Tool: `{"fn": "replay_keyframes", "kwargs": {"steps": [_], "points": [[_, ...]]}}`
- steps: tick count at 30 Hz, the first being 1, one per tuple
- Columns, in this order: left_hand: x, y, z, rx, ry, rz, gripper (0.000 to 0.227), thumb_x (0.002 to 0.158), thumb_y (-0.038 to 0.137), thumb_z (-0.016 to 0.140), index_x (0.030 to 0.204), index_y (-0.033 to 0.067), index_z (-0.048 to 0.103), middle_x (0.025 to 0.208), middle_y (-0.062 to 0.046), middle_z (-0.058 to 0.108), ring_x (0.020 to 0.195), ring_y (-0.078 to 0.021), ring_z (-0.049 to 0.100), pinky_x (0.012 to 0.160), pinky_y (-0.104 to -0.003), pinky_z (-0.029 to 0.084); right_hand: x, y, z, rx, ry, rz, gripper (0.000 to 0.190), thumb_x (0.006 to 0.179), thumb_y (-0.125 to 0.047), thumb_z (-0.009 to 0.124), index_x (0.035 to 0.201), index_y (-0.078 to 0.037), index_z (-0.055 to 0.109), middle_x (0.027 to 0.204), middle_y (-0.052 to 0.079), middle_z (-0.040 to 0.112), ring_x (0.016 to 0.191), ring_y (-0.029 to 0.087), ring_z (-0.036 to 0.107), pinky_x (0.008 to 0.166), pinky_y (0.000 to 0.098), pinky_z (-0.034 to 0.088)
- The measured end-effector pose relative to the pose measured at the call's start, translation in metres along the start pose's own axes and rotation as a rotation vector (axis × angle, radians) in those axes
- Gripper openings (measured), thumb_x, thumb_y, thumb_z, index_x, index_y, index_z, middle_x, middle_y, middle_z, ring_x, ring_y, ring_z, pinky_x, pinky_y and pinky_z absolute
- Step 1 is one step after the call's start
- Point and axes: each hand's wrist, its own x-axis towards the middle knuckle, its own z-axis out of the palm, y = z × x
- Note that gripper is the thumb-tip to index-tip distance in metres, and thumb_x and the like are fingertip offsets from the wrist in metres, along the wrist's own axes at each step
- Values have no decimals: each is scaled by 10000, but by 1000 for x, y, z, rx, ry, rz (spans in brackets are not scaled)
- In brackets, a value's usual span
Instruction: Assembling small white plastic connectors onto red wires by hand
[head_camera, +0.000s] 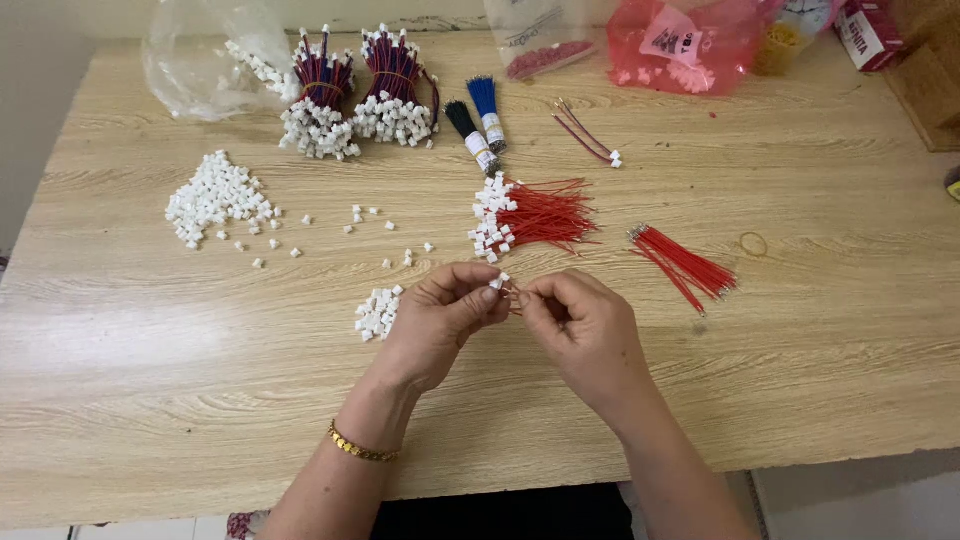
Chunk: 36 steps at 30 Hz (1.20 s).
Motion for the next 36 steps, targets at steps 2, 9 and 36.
{"fn": "replay_keyframes", "kwargs": {"steps": [2, 9, 36], "points": [[-1, 2, 3, 8, -6, 5, 241, 838, -23, 684, 1079, -14, 668, 871, -129, 692, 782, -206, 709, 758, -328, 616, 0, 3, 0, -8, 0, -1, 73, 861, -98, 673, 800, -78, 706, 625, 88, 593, 575, 164, 583, 542, 287, 490], [3, -2, 1, 78, -32, 31, 244, 834, -23, 692, 1076, -12, 672, 869, -126, 691, 772, -186, 699, 755, -314, 612, 1, 2, -1, -60, -32, -15, 73, 840, -85, 688, 771, -65, 677, 614, 111, 563, 551, 203, 582, 514, 318, 480], [-3, 14, 5, 1177, -47, 373, 218, 787, 107, 716, 987, 182, 760, 917, -116, 707, 872, -335, 693, 786, -408, 554, 27, 125, -51, -782, 20, 125, 446, 807, -227, 741, 1208, -63, 637, 1135, 215, 590, 1095, 435, 558, 925, 522, 444]]}}
